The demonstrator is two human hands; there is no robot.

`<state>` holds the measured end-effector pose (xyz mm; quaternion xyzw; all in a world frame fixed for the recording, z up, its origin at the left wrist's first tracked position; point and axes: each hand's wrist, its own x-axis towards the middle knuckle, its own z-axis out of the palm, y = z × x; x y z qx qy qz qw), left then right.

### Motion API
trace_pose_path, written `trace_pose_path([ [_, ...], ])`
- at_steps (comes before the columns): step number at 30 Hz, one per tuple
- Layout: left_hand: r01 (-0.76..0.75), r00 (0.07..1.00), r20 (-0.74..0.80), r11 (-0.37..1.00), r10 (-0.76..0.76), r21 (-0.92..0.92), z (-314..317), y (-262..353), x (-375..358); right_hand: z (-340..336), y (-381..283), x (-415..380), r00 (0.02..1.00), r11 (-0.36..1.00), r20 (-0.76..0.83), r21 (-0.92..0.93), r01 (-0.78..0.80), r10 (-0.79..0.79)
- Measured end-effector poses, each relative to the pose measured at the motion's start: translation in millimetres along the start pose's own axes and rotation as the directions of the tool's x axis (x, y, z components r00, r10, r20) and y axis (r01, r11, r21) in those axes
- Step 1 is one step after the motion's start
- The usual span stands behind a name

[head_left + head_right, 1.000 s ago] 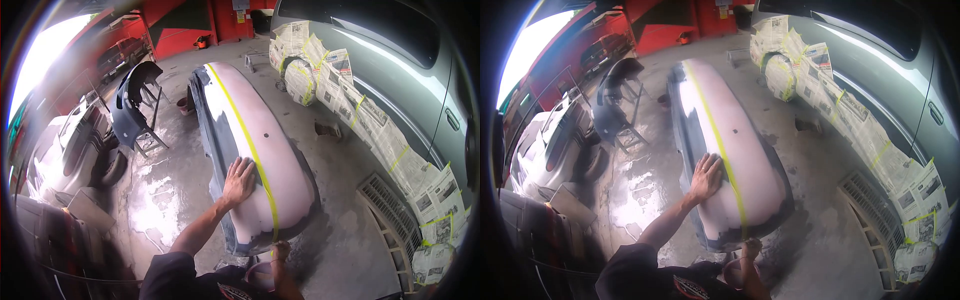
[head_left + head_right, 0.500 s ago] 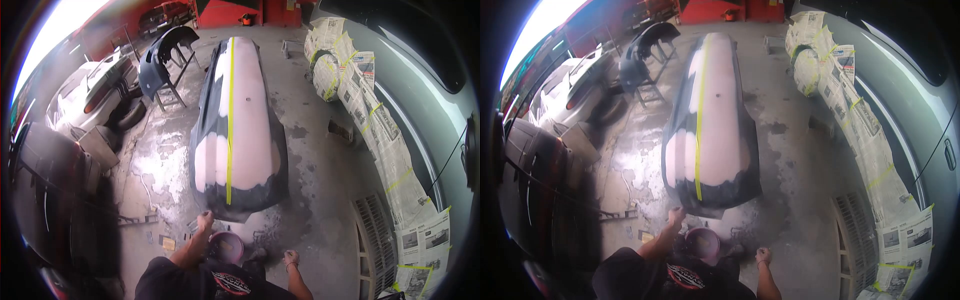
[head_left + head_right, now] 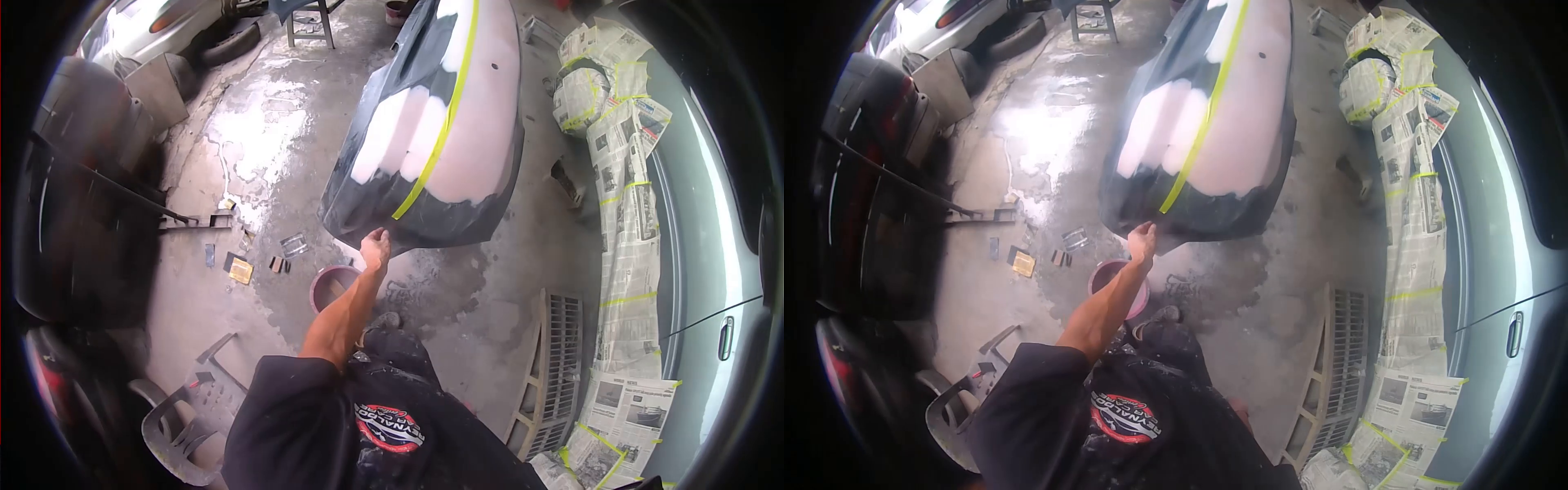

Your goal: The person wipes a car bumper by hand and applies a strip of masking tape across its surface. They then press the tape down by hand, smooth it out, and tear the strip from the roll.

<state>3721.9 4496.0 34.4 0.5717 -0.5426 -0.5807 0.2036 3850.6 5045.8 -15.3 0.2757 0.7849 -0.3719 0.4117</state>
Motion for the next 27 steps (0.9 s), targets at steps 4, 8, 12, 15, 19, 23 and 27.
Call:
trace_pose_path([
  [4, 0.171, 0.984, -0.001, 0.960, -0.175, -0.221, 33.4, -4.1, 1.9, -14.8, -49.4, 22.4, 0.993, 0.994, 0.048, 0.016, 0.107, -0.108],
  [8, 0.297, 0.946, 0.012, 0.855, -0.323, -0.425, 64.8, -7.7, 17.4, -23.8, -135.0, 5.7, 0.975, 0.964, 0.091, -0.156, 0.217, -0.205],
  [12, 0.238, 0.946, -0.089, 0.854, -0.312, -0.462, 63.0, 15.4, 14.3, -46.8, -190.1, 40.0, 0.968, 0.900, 0.038, -0.359, 0.246, -0.250],
  [15, 0.233, 0.942, -0.158, 0.914, -0.298, -0.332, 60.8, 21.5, 13.8, -75.2, -206.7, 77.5, 0.961, 0.905, 0.026, -0.329, 0.269, -0.276],
  [19, 0.318, 0.923, -0.031, 0.805, -0.384, -0.500, 54.4, 44.3, 10.9, -99.0, -235.2, 126.3, 0.963, 0.898, 0.026, -0.355, 0.260, -0.269],
  [23, 0.251, 0.935, -0.040, 0.736, -0.353, -0.628, 52.6, 49.1, 3.0, -100.4, -258.7, 138.9, 0.971, 0.912, -0.003, -0.343, 0.224, -0.239],
  [27, 0.366, 0.858, 0.056, 0.532, -0.511, -0.763, 54.1, 27.9, 17.1, -98.2, -281.5, 147.7, 0.955, 0.880, 0.107, -0.372, 0.296, -0.276],
])
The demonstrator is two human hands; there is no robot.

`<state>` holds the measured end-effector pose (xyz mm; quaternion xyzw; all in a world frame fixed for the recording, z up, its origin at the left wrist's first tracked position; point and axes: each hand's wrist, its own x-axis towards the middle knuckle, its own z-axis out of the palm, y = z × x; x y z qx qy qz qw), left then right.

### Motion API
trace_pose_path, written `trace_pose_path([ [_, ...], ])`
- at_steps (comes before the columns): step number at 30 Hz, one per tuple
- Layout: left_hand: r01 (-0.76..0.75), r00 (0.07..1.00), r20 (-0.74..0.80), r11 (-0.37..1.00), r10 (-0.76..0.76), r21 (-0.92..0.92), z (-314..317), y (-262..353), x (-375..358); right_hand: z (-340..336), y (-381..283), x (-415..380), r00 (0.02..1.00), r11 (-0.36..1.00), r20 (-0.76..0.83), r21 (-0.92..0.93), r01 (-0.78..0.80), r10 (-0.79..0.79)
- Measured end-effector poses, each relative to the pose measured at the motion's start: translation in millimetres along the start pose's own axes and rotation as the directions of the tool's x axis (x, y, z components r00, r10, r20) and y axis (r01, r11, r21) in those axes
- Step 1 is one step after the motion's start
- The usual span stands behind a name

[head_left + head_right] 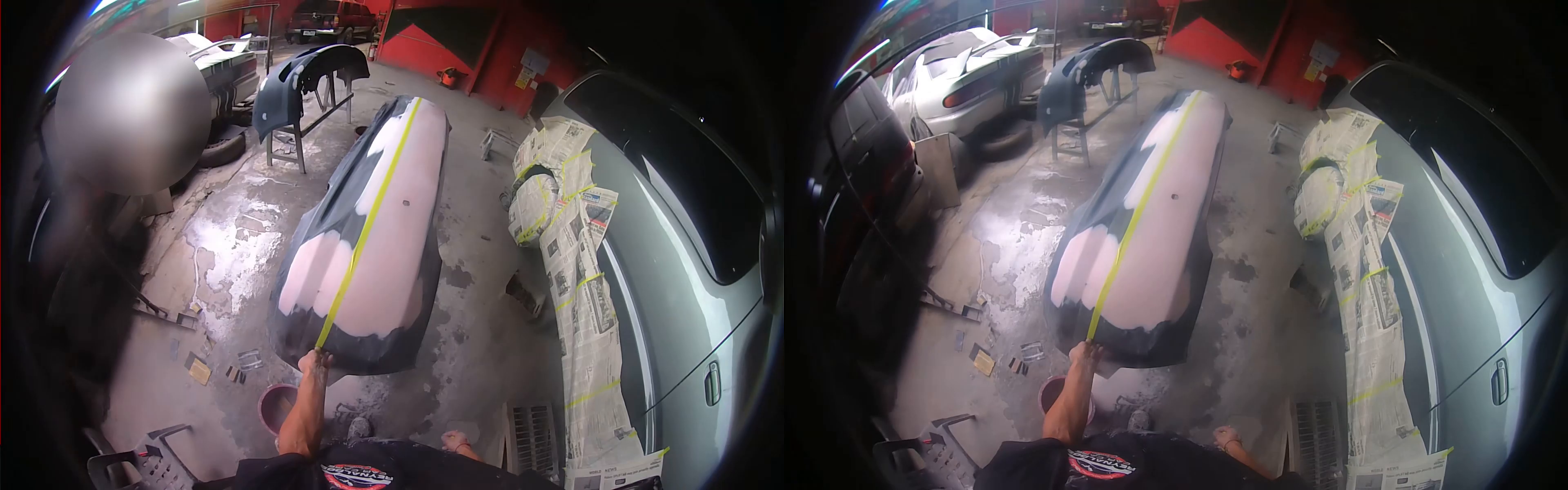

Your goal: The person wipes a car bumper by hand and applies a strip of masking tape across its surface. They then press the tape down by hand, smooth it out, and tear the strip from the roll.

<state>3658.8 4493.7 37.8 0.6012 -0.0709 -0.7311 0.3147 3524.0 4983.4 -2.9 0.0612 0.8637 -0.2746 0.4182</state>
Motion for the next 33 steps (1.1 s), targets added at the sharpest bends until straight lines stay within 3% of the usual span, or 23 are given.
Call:
trace_pose_path([
  [2, 0.036, 0.999, -0.014, 0.998, -0.037, -0.050, 4.1, 5.1, -2.5, -3.1, 1.2, 11.2, 1.000, 1.000, -0.005, 0.007, -0.011, 0.011],
  [7, 0.059, 0.998, -0.027, 0.994, -0.056, 0.090, 2.4, 15.0, -4.6, -17.3, 6.8, 17.1, 0.999, 0.996, -0.015, 0.083, -0.036, 0.037],
  [10, 0.040, 0.999, 0.015, 0.977, -0.045, 0.208, 6.3, 18.6, -10.1, -27.7, 68.0, 69.3, 0.995, 0.991, 0.095, 0.136, -0.005, -0.009],
  [11, 0.024, 0.999, 0.038, 0.960, -0.036, 0.280, 5.8, 16.1, -1.6, -32.9, 57.1, 55.1, 0.995, 0.994, 0.102, 0.113, -0.010, -0.002],
  [13, -0.041, 0.990, 0.142, 0.949, -0.004, 0.312, 4.2, 6.3, 20.5, -35.2, 34.5, 28.8, 0.999, 0.967, -0.032, -0.255, -0.009, 0.001],
  [16, -0.100, 0.976, 0.215, 0.925, 0.020, 0.367, 0.0, -13.6, 61.0, -35.5, -3.6, -4.0, 0.989, 0.924, -0.120, -0.361, -0.124, 0.086],
  [17, -0.089, 0.979, 0.203, 0.927, 0.014, 0.365, -0.9, -9.7, 46.1, -37.6, -9.7, -6.9, 0.989, 0.919, -0.117, -0.373, -0.129, 0.092],
  [19, -0.241, 0.964, 0.239, 0.777, 0.121, 0.581, 6.2, 9.3, -7.9, -37.4, -16.5, -10.7, 0.993, 0.956, -0.068, -0.273, -0.111, 0.095],
  [21, -0.214, 0.973, 0.183, 0.860, 0.143, 0.464, 4.5, -1.3, -2.3, -32.8, -13.0, 9.1, 0.995, 0.980, -0.025, -0.169, -0.102, 0.099],
  [22, -0.211, 0.974, 0.157, 0.913, 0.165, 0.348, 7.1, 0.1, -21.7, -33.7, -6.6, 16.2, 0.995, 0.993, 0.016, -0.065, -0.097, 0.098],
  [23, -0.207, 0.975, 0.124, 0.952, 0.182, 0.227, 5.7, -1.6, -33.3, -35.0, -8.1, 12.1, 0.994, 0.992, 0.016, -0.074, -0.105, 0.106],
  [25, -0.252, 0.961, 0.164, 0.949, 0.222, 0.191, -6.9, -13.2, -34.3, -30.1, -28.1, 6.5, 0.999, 0.999, 0.018, -0.002, 0.035, -0.035],
  [26, -0.303, 0.939, 0.213, 0.941, 0.269, 0.150, -14.2, -22.0, -29.8, -26.9, -36.0, 6.7, 0.999, 1.000, 0.022, -0.009, 0.028, -0.028],
  [27, -0.297, 0.943, 0.205, 0.943, 0.264, 0.153, -24.4, -26.6, -21.5, -23.5, -44.2, 7.2, 0.995, 0.996, 0.042, -0.006, 0.087, -0.087],
  [28, -0.188, 0.965, 0.199, 0.979, 0.170, 0.078, -40.6, -32.5, -3.9, -21.1, -50.8, 7.2, 0.988, 0.989, 0.063, -0.002, 0.145, -0.145],
  [29, -0.078, 0.977, 0.197, 0.997, 0.076, 0.000, -52.4, -35.9, 2.8, -19.1, -58.1, 6.8, 0.988, 0.990, 0.071, -0.011, 0.139, -0.137],
  [32, -0.143, 0.987, 0.082, 0.989, 0.139, 0.040, -61.0, -31.9, 18.2, -9.3, -72.8, 6.8, 0.987, 0.993, 0.112, -0.027, 0.118, -0.115],
  [33, -0.112, 0.983, 0.153, 0.992, 0.103, 0.050, -57.7, -21.2, 11.7, -10.3, -73.9, 8.4, 0.986, 0.988, 0.114, -0.080, 0.130, -0.121],
])
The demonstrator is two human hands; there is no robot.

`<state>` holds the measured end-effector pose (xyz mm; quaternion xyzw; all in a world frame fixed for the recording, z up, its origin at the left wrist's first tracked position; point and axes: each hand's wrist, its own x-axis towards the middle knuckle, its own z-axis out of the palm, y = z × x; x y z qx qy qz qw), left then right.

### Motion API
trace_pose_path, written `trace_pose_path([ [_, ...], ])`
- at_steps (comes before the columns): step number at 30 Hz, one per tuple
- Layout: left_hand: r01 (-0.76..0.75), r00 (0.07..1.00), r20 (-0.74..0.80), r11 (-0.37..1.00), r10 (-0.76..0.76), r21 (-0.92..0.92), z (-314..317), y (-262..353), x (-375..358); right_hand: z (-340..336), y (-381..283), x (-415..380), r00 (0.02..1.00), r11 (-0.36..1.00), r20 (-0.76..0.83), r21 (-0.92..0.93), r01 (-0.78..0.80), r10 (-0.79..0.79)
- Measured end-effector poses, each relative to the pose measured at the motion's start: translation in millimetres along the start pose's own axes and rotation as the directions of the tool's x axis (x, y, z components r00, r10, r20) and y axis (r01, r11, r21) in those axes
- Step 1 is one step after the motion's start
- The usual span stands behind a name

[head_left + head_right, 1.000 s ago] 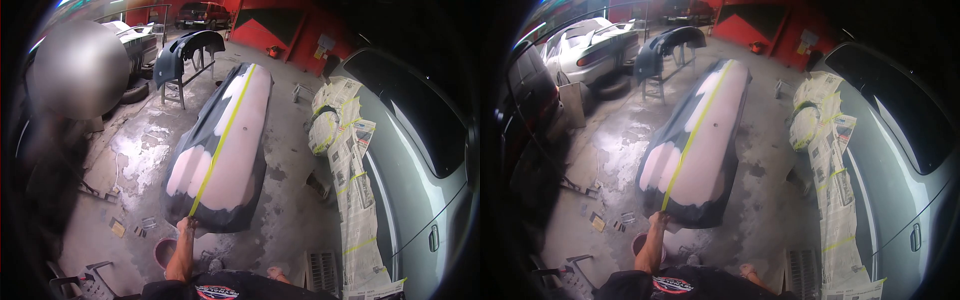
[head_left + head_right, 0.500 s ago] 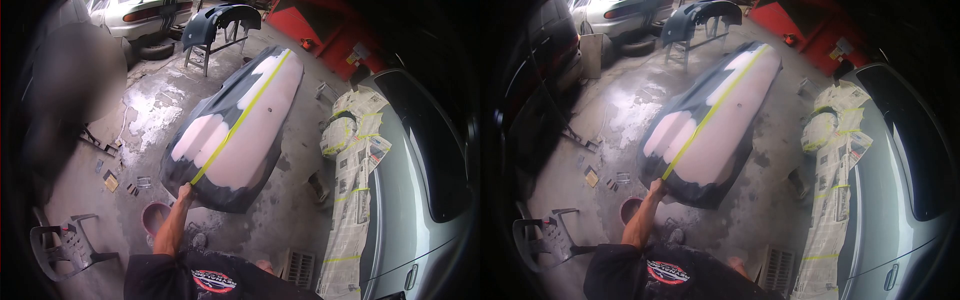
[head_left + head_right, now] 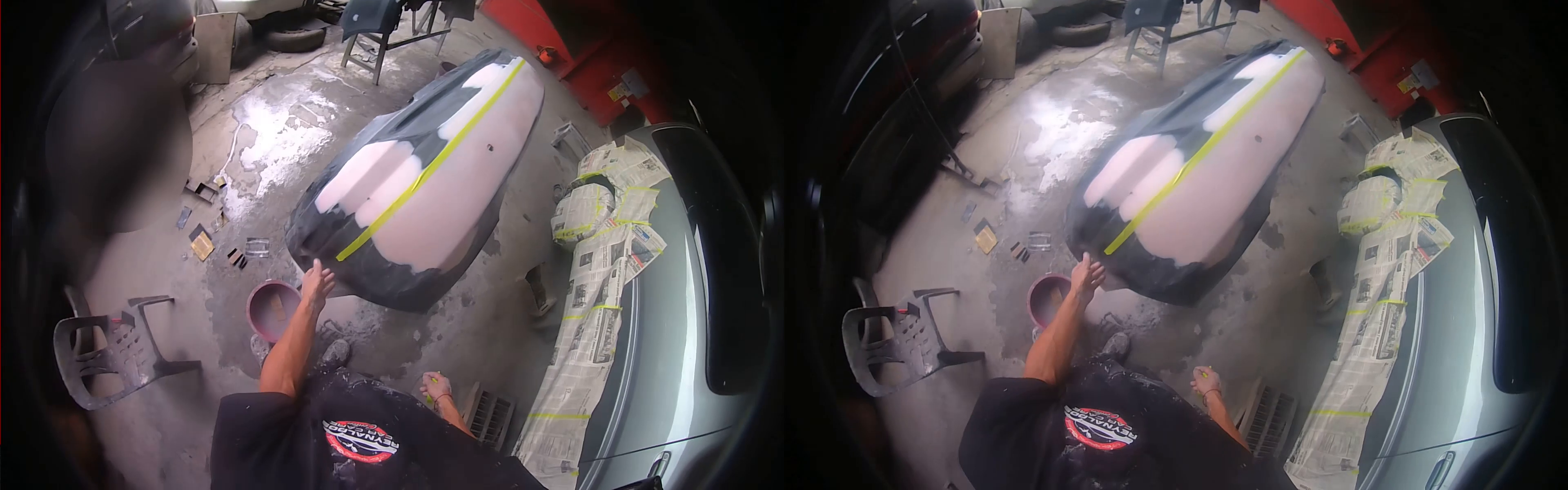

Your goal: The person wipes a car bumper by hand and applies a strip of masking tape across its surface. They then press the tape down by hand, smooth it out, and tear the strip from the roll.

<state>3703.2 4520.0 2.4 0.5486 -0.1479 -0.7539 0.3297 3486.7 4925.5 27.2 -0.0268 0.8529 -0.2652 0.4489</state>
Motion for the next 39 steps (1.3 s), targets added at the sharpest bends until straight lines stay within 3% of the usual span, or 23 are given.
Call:
trace_pose_path([
  [2, 0.032, 0.987, 0.157, 0.999, -0.031, -0.003, 17.3, 23.8, -16.7, -2.7, 10.6, -6.0, 1.000, 0.997, 0.025, -0.072, -0.005, 0.006],
  [4, -0.047, 0.974, 0.225, 0.992, 0.020, 0.117, 37.1, 34.5, -27.8, -6.5, 15.4, -6.3, 1.000, 1.000, 0.008, -0.008, -0.024, 0.024],
  [6, -0.128, 0.951, 0.290, 0.990, 0.105, 0.061, 30.7, 23.4, -6.8, -10.9, 27.7, -7.4, 0.997, 0.997, -0.015, -0.011, -0.078, 0.078],
  [11, -0.280, 0.957, 0.173, 0.905, 0.235, 0.319, 40.0, 29.8, -22.3, -20.4, 87.2, -13.7, 0.986, 0.988, -0.061, -0.005, -0.157, 0.156],
  [13, -0.184, 0.963, 0.238, 0.951, 0.124, 0.249, 34.8, 34.2, -19.0, -17.1, 83.0, -26.0, 0.987, 0.978, -0.090, -0.153, -0.144, 0.132],
  [14, -0.141, 0.934, 0.345, 0.984, 0.096, 0.108, 21.8, 25.1, 2.5, -12.5, 72.9, -40.0, 0.987, 0.953, -0.111, -0.269, -0.142, 0.115],
  [15, -0.166, 0.952, 0.295, 0.944, 0.079, 0.285, 21.8, 34.4, -0.3, -5.1, 80.8, -30.2, 0.986, 0.967, -0.127, -0.219, -0.129, 0.103],
  [17, -0.287, 0.928, 0.343, 0.870, 0.148, 0.401, 22.6, 51.5, -13.6, 17.5, 141.3, 14.5, 0.971, 0.970, 0.033, 0.048, -0.238, 0.236],
  [18, -0.343, 0.910, 0.377, 0.821, 0.171, 0.456, 19.4, 55.1, -8.7, 34.6, 120.2, 12.8, 0.976, 0.971, 0.027, 0.099, -0.219, 0.217],
  [20, -0.418, 0.899, 0.373, 0.697, 0.228, 0.582, 25.7, 71.2, -42.1, 54.6, 51.2, -19.5, 0.996, 0.983, -0.087, -0.181, -0.038, 0.022],
  [21, -0.461, 0.866, 0.424, 0.753, 0.264, 0.471, 17.0, 67.3, -45.2, 66.2, -4.9, -57.3, 0.986, 0.996, -0.146, -0.032, 0.079, -0.083],
  [22, -0.532, 0.838, 0.434, 0.673, 0.331, 0.514, 16.1, 74.9, -70.2, 85.0, -31.3, -65.2, 0.807, 0.885, -0.363, -0.215, 0.414, -0.466],
  [23, -0.563, 0.805, 0.479, 0.707, 0.350, 0.428, 7.7, 71.2, -73.9, 103.2, -57.0, -71.7, 0.453, 0.643, -0.463, -0.460, 0.612, -0.762],
  [24, -0.583, 0.768, 0.532, 0.731, 0.355, 0.354, 5.0, 78.6, -96.8, 108.8, -118.2, -119.4, 0.490, 0.671, -0.465, -0.423, 0.609, -0.737],
  [25, -0.601, 0.745, 0.559, 0.731, 0.364, 0.324, 7.1, 85.5, -129.9, 119.1, -158.7, -145.7, 0.444, 0.633, -0.465, -0.420, 0.651, -0.766],
  [26, -0.586, 0.750, 0.580, 0.724, 0.317, 0.363, 9.1, 98.8, -161.3, 127.7, -194.4, -170.1, 0.353, 0.537, -0.425, -0.472, 0.699, -0.833],
  [27, -0.548, 0.770, 0.583, 0.736, 0.257, 0.398, 12.9, 113.2, -190.8, 129.9, -233.1, -201.2, 0.173, 0.370, -0.368, -0.578, 0.728, -0.914],
  [28, -0.529, 0.756, 0.615, 0.763, 0.224, 0.372, 12.7, 122.6, -207.8, 133.9, -256.8, -217.7, 0.067, 0.236, -0.268, -0.667, 0.707, -0.961],
  [30, -0.484, 0.728, 0.665, 0.811, 0.166, 0.328, 14.3, 148.3, -243.8, 146.4, -296.4, -253.5, 0.028, 0.184, -0.229, -0.699, 0.691, -0.973],
  [33, -0.547, 0.619, 0.755, 0.808, 0.215, 0.218, 15.9, 179.6, -260.8, 163.4, -324.1, -275.2, -0.171, 0.144, -0.308, -0.777, 0.613, -0.936],
  [37, -0.481, 0.561, 0.808, 0.865, 0.178, 0.143, 28.1, 206.5, -260.1, 163.0, -356.7, -308.7, -0.202, 0.181, -0.354, -0.797, 0.577, -0.913],
  [39, -0.434, 0.544, 0.831, 0.887, 0.118, 0.158, 35.8, 222.3, -271.9, 155.0, -367.7, -324.4, -0.160, 0.216, -0.356, -0.806, 0.551, -0.921],
])
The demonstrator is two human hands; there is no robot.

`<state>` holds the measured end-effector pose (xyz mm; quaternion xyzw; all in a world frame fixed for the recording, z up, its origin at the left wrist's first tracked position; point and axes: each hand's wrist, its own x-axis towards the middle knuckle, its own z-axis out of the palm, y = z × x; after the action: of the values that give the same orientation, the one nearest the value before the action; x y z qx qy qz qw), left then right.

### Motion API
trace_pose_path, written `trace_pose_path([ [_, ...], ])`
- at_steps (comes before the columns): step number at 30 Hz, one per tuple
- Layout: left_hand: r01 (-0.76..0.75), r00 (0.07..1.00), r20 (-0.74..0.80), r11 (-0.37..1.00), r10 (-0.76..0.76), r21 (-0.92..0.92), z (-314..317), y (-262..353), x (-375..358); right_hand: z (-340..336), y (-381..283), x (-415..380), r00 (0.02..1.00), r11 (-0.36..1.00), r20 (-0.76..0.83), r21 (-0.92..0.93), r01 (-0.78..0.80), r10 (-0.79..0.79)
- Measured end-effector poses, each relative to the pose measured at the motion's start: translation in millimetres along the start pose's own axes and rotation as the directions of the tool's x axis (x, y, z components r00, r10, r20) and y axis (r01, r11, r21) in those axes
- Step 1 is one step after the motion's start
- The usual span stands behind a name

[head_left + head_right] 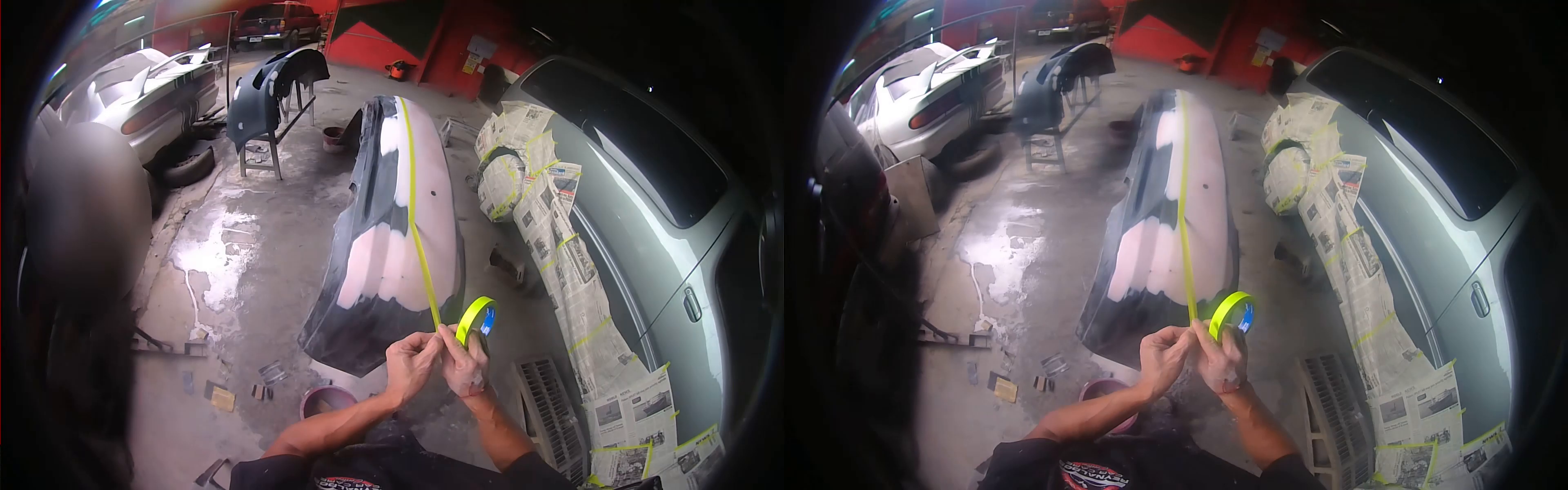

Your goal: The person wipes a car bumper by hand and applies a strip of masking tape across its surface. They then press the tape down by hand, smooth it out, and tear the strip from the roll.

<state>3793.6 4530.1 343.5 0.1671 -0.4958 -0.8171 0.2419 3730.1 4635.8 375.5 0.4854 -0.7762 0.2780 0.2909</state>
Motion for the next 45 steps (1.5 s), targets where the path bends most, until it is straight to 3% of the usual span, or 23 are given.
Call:
trace_pose_path([
  [3, 0.009, 1.000, 0.024, 1.000, -0.010, 0.021, 4.9, 21.4, 1.3, -6.8, 4.6, 12.5, 1.000, 1.000, -0.005, -0.023, -0.006, 0.006],
  [5, 0.024, 0.999, 0.028, 1.000, -0.025, 0.020, 7.4, 35.6, 2.1, -12.2, 9.9, 21.9, 0.999, 0.997, 0.036, 0.075, -0.025, 0.022],
  [7, 0.031, 0.997, 0.071, 0.992, -0.040, 0.123, 7.3, 42.9, 8.5, -17.2, 21.9, 29.4, 0.999, 0.998, 0.051, 0.057, -0.016, 0.013],
  [10, -0.065, 0.991, 0.132, 0.969, 0.034, 0.237, 3.4, 43.8, 8.6, -34.1, 16.4, 52.6, 0.986, 0.993, 0.157, 0.107, 0.047, -0.064],
  [13, -0.037, 0.991, 0.136, 0.981, 0.011, 0.191, -2.6, 32.2, 9.3, -34.3, 18.6, 58.1, 0.970, 0.991, 0.208, 0.071, 0.116, -0.128],
  [15, 0.006, 0.995, 0.101, 0.989, -0.021, 0.151, 3.9, 37.0, 4.5, -33.1, 24.4, 60.5, 0.961, 0.979, 0.192, 0.096, 0.182, -0.198],
  [19, 0.122, 0.978, 0.156, 0.985, -0.140, 0.118, 3.3, 41.8, 4.2, -35.4, 46.9, 60.3, 0.939, 0.963, 0.275, 0.225, 0.145, -0.206],
  [21, 0.283, 0.941, 0.225, 0.953, -0.254, -0.109, 4.3, 45.2, 0.8, -41.7, 60.7, 69.8, 0.940, 0.940, 0.279, 0.325, 0.100, -0.197],
  [22, 0.336, 0.925, 0.212, 0.939, -0.316, -0.067, 4.9, 43.9, 2.7, -44.9, 64.5, 73.4, 0.939, 0.908, 0.294, 0.417, 0.043, -0.179],
  [23, 0.429, 0.898, 0.173, 0.892, -0.405, -0.139, 7.4, 52.4, 3.3, -46.9, 66.8, 76.2, 0.951, 0.903, 0.276, 0.430, 0.008, -0.140],
  [26, 0.517, 0.855, 0.180, 0.827, -0.486, -0.221, 1.5, 62.7, -2.4, -37.4, 72.8, 59.8, 0.950, 0.939, 0.310, 0.338, -0.062, -0.049],
  [28, 0.625, 0.781, 0.306, 0.695, -0.545, -0.356, -11.1, 71.4, -3.2, -28.3, 68.6, 52.4, 0.964, 0.969, 0.183, 0.191, 0.157, -0.192],
  [29, 0.658, 0.753, 0.380, 0.618, -0.537, -0.431, -18.5, 71.9, -3.0, -24.4, 62.4, 49.4, 0.970, 0.975, 0.181, 0.179, 0.133, -0.165],
  [32, 0.708, 0.694, 0.507, 0.610, -0.511, -0.356, -33.7, 65.0, 4.2, -5.4, 44.7, 42.1, 0.976, 0.975, 0.044, 0.064, 0.212, -0.215],
  [35, 0.751, 0.650, 0.493, 0.587, -0.578, -0.302, -40.9, 69.0, 5.2, 1.2, 31.7, 40.4, 0.955, 0.963, 0.126, 0.009, 0.270, -0.269],
  [40, 0.793, 0.564, 0.569, 0.584, -0.598, -0.173, -60.6, 75.0, 14.1, 4.1, 13.0, 41.2, 0.953, 0.948, 0.068, -0.097, 0.302, -0.296],
  [43, 0.742, 0.526, 0.696, 0.663, -0.488, -0.096, -67.7, 84.6, 15.9, 3.2, 9.3, 45.2, 0.977, 0.975, 0.084, -0.086, 0.203, -0.196],
  [44, 0.737, 0.531, 0.700, 0.668, -0.478, -0.103, -71.7, 83.8, 14.8, 1.8, 9.5, 52.9, 0.986, 0.981, 0.024, -0.099, 0.168, -0.166],
  [45, 0.650, 0.522, 0.717, 0.760, -0.462, 0.017, -77.7, 81.2, 12.5, -0.2, 9.9, 62.3, 0.990, 0.986, -0.037, -0.107, 0.129, -0.134],
])
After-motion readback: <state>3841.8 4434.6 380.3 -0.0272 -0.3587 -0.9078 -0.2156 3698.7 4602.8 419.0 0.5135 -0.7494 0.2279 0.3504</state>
